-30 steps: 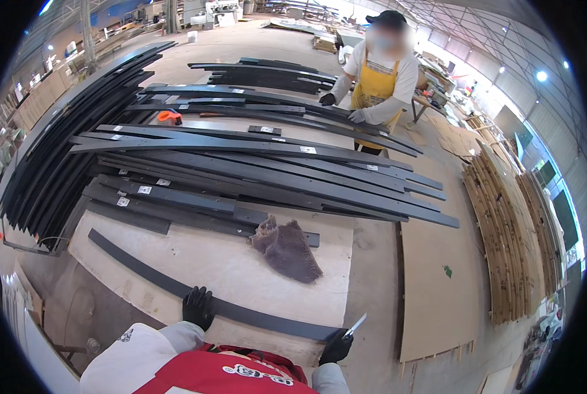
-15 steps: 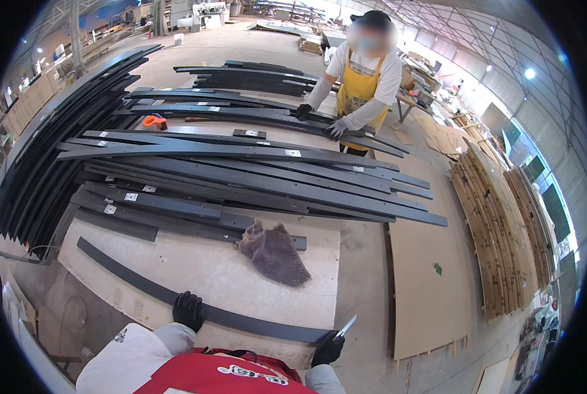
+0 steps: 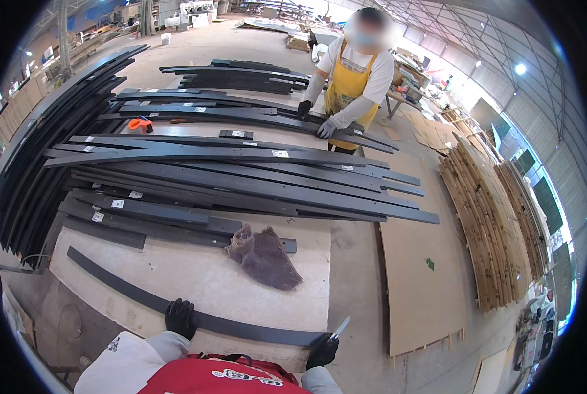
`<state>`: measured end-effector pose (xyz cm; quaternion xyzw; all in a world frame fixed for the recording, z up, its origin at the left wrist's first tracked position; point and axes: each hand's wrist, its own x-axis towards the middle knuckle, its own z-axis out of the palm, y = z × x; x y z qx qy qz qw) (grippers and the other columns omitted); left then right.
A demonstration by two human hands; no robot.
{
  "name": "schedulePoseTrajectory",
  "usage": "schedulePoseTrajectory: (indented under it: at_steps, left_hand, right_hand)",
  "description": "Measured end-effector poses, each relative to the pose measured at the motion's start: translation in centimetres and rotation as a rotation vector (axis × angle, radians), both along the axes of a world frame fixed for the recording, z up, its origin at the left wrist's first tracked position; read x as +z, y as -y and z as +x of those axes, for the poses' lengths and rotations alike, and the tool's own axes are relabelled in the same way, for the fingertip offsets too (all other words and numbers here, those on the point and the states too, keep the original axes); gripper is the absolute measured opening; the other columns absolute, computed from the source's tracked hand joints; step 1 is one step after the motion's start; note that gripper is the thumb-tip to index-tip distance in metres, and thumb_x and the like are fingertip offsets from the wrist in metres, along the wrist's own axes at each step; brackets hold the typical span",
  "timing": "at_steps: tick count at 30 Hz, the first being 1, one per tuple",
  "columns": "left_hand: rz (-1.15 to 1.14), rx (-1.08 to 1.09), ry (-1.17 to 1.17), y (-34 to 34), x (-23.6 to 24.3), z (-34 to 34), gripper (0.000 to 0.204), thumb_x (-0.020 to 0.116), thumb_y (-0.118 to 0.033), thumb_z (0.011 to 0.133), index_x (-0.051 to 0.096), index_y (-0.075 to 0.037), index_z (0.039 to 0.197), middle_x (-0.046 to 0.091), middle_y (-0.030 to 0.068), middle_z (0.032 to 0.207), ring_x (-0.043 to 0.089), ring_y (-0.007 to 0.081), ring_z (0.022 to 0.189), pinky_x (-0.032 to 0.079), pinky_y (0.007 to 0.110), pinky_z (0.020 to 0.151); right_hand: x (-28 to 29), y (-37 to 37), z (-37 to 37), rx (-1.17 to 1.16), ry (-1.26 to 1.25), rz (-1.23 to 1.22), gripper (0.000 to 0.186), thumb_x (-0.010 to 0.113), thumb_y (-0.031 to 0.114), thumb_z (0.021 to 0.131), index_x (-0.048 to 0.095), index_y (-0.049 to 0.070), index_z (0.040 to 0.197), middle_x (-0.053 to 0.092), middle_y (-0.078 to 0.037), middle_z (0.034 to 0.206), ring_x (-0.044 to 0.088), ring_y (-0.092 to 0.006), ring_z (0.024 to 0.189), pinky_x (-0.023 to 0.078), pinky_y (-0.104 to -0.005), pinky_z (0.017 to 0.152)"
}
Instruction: The person scrapes the surface of long dark metal bars with a small metal tool, then wipes each bar with a cloth. The person repeats this process on several bars, placing the cleaned bars aside on a nearby table.
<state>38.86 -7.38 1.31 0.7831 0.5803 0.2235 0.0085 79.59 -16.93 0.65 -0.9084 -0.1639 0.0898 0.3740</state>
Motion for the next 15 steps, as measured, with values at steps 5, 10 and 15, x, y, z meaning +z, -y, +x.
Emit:
schedulePoseTrajectory:
  at_steps: [5, 10, 15]
  left_hand:
    - [0.032, 0.003, 0.009, 0.0, 0.3, 0.2, 0.030, 0.060, -0.019, 0.075, 0.060, -0.009, 0.104, 0.059, 0.0119, 0.112, 0.050, 0.0351, 0.114, 0.035, 0.052, 0.099]
    - [0.027, -0.010, 0.017, -0.1, 0.4, 0.2, 0.030, 0.060, -0.018, 0.075, 0.059, -0.009, 0.103, 0.059, 0.0114, 0.110, 0.050, 0.0349, 0.112, 0.035, 0.051, 0.099]
    - [0.061, -0.015, -0.026, -0.2, -0.3, 0.1, 0.034, 0.062, -0.019, 0.072, 0.058, -0.009, 0.104, 0.058, 0.0119, 0.111, 0.050, 0.0346, 0.111, 0.037, 0.052, 0.097]
  right_hand:
    - [2.1, -0.9, -0.9, -0.031, 0.028, -0.135, 0.041, 0.044, 0.043, 0.093, 0.058, 0.004, 0.097, 0.063, -0.017, 0.089, 0.061, -0.0351, 0.086, 0.046, -0.0444, 0.076]
    - [2.2, -0.9, -0.5, -0.027, -0.015, -0.120, 0.042, 0.044, 0.043, 0.093, 0.057, 0.004, 0.098, 0.062, -0.017, 0.090, 0.060, -0.0347, 0.084, 0.045, -0.0436, 0.075]
    - [0.8, -0.7, -0.3, -0.024, 0.009, -0.084, 0.039, 0.046, 0.043, 0.094, 0.057, 0.006, 0.098, 0.063, -0.013, 0.091, 0.060, -0.0307, 0.084, 0.046, -0.0415, 0.076]
